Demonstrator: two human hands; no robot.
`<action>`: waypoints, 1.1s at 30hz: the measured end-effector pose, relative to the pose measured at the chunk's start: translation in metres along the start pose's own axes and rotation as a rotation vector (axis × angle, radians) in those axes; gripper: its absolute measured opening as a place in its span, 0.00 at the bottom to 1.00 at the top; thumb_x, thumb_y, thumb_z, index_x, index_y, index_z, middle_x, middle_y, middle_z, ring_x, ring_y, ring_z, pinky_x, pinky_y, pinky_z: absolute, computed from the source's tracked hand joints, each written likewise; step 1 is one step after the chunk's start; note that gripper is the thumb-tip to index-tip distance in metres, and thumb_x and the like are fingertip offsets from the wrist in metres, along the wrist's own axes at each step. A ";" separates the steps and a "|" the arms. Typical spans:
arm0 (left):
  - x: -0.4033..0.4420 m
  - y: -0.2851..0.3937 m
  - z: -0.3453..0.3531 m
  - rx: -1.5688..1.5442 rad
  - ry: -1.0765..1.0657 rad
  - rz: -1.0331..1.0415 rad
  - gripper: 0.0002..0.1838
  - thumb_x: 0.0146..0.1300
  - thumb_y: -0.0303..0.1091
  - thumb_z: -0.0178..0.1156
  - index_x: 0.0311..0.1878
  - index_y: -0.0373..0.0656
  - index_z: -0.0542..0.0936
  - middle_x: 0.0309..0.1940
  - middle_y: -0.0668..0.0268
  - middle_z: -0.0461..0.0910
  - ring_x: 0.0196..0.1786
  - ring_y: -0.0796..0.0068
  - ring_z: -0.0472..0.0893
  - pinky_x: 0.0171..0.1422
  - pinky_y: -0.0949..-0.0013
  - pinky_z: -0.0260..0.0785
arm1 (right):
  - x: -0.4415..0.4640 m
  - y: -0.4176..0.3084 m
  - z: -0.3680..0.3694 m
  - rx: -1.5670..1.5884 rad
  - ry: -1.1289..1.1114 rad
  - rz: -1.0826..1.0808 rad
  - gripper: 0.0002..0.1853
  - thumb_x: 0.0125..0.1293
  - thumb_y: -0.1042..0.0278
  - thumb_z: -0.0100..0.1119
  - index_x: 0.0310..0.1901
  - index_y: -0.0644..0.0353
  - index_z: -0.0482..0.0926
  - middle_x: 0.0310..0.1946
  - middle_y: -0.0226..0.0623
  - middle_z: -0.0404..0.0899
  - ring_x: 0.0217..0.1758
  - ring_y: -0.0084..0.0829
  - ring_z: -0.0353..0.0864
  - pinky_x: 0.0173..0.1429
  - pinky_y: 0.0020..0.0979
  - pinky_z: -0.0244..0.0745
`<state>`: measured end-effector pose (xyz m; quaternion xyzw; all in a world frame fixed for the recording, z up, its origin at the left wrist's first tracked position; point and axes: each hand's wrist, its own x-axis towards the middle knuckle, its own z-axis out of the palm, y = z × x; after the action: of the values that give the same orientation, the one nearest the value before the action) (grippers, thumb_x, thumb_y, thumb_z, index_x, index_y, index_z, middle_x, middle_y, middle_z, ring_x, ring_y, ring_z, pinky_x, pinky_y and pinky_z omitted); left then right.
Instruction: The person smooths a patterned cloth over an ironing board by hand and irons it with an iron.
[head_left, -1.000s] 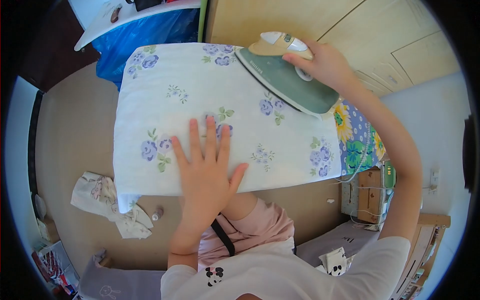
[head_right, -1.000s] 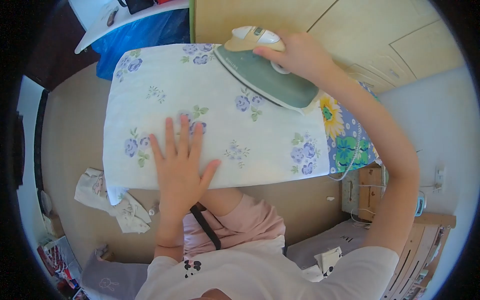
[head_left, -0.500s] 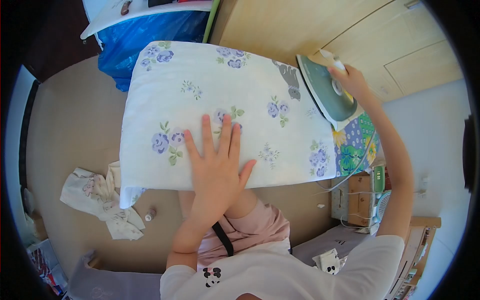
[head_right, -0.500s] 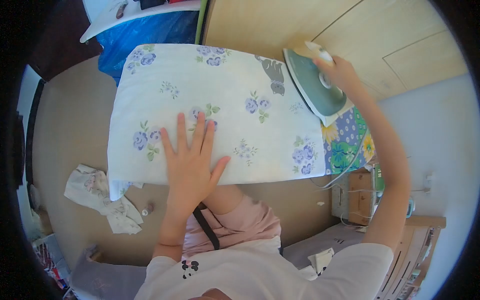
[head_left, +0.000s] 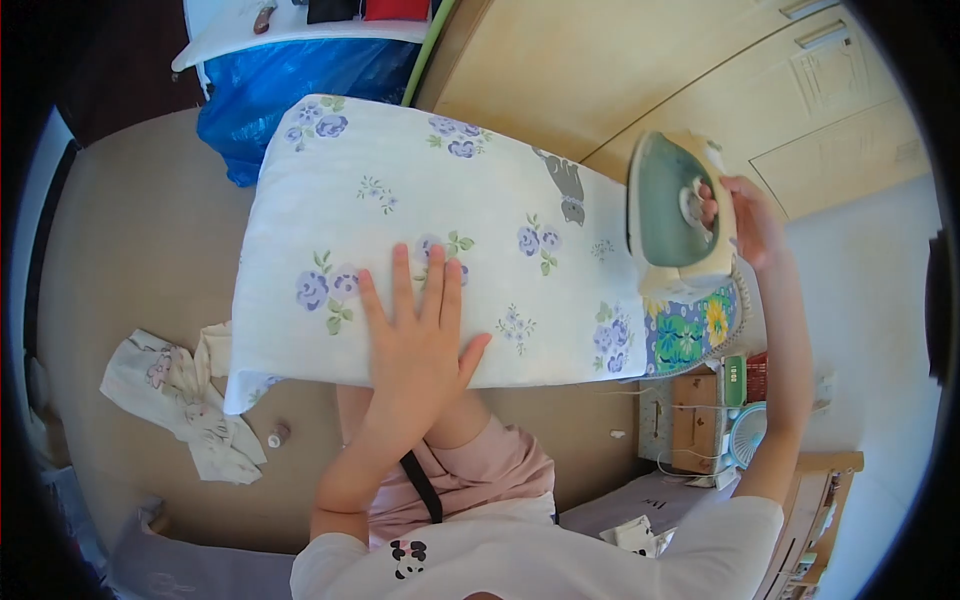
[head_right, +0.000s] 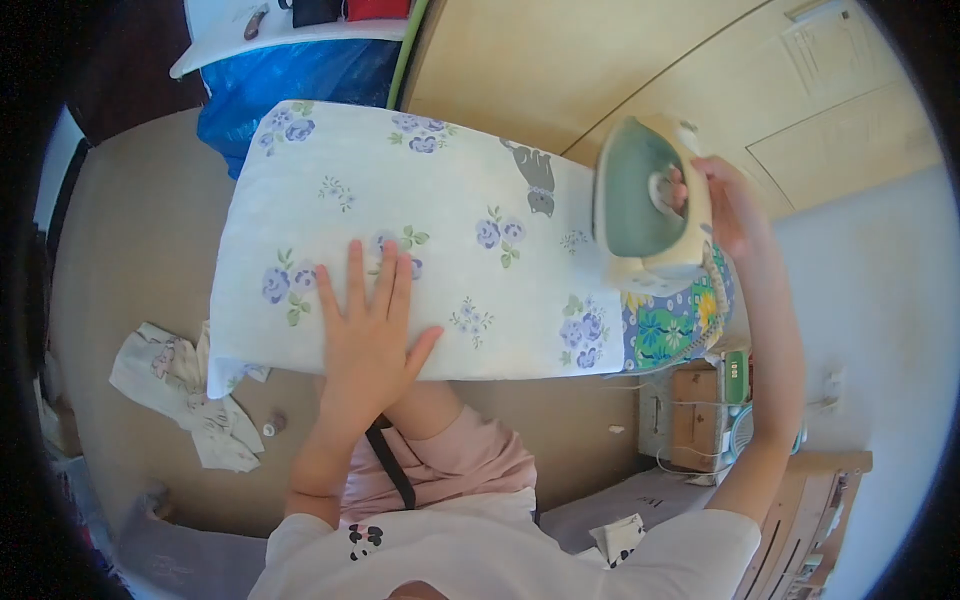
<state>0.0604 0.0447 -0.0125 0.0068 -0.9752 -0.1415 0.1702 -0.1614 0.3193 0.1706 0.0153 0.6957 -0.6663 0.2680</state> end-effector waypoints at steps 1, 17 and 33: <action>0.000 0.000 -0.001 -0.032 -0.022 -0.004 0.39 0.55 0.54 0.54 0.63 0.34 0.62 0.67 0.54 0.54 0.70 0.45 0.48 0.67 0.33 0.34 | 0.005 0.000 0.015 0.050 -0.025 0.037 0.14 0.63 0.63 0.49 0.41 0.67 0.69 0.31 0.35 0.73 0.30 0.25 0.73 0.36 0.26 0.71; -0.006 -0.053 -0.049 -0.007 0.030 -0.078 0.31 0.60 0.45 0.53 0.63 0.37 0.64 0.66 0.54 0.57 0.71 0.51 0.50 0.72 0.51 0.38 | 0.079 0.043 0.177 0.090 -0.346 0.118 0.14 0.65 0.69 0.48 0.47 0.72 0.65 0.35 0.43 0.74 0.35 0.33 0.78 0.41 0.34 0.76; -0.001 -0.056 -0.035 0.152 0.040 -0.130 0.36 0.53 0.49 0.58 0.62 0.37 0.65 0.66 0.57 0.59 0.70 0.56 0.54 0.72 0.51 0.38 | 0.085 0.006 0.182 -1.100 -0.325 -1.053 0.21 0.64 0.48 0.50 0.35 0.60 0.80 0.31 0.32 0.77 0.42 0.30 0.72 0.47 0.31 0.68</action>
<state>0.0709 -0.0182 0.0035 0.0860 -0.9770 -0.0780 0.1790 -0.1671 0.1210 0.1375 -0.5500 0.7940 -0.2587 -0.0161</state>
